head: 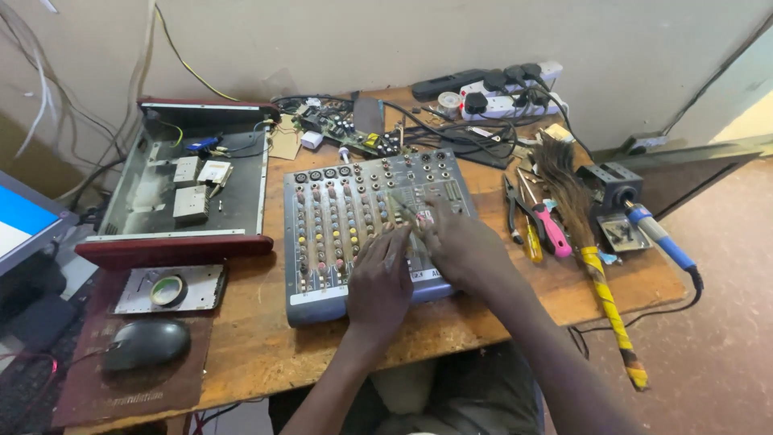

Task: The person removes a circuit board from an Allen & Heath ZED-12.4 audio mixer, flips the unit, and uses a screwdriver to adjust screws on the front panel. The person then tests the mixer by turning knobs and moving faders.

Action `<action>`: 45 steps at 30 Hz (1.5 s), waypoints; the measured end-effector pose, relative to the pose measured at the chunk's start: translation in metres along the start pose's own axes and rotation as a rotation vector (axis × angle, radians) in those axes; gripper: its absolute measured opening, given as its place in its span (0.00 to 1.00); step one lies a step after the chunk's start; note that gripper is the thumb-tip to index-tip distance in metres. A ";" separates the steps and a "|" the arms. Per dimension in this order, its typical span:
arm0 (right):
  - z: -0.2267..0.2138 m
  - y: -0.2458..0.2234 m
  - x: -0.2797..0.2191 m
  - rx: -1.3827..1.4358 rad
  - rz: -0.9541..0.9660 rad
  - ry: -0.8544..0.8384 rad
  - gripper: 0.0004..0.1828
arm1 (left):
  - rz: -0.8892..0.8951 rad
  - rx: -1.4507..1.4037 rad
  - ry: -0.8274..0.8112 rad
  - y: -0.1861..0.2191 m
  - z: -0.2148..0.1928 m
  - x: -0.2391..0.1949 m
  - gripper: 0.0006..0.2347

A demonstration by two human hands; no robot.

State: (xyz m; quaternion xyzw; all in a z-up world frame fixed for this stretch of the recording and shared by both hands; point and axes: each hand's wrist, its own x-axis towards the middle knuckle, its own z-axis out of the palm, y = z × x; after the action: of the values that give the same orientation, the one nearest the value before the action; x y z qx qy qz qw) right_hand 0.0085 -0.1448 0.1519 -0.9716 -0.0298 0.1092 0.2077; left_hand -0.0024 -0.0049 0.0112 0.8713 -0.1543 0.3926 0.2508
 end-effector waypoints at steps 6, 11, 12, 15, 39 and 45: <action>0.050 0.029 0.015 0.071 0.012 0.162 0.18 | 0.020 -0.008 0.004 -0.006 -0.001 -0.004 0.15; 0.062 0.027 -0.024 0.104 0.029 0.209 0.16 | -0.003 -0.036 -0.004 -0.008 0.003 -0.004 0.15; 0.074 0.034 -0.025 0.116 0.031 0.206 0.15 | 0.007 -0.032 0.001 -0.003 -0.001 -0.002 0.15; 0.073 0.023 -0.010 0.057 -0.009 0.234 0.17 | 0.035 0.012 -0.003 -0.012 0.008 -0.009 0.14; -0.018 0.005 0.040 0.333 0.110 0.313 0.25 | 0.013 0.035 0.040 -0.008 0.006 -0.005 0.15; 0.001 0.078 0.080 0.122 0.043 0.251 0.21 | -0.015 0.061 -0.003 0.001 -0.005 0.001 0.14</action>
State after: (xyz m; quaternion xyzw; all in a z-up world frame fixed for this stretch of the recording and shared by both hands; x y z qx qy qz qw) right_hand 0.0869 -0.2070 0.1032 -0.9637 0.0240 -0.0069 0.2659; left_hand -0.0052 -0.0027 0.0156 0.8802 -0.1360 0.3940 0.2268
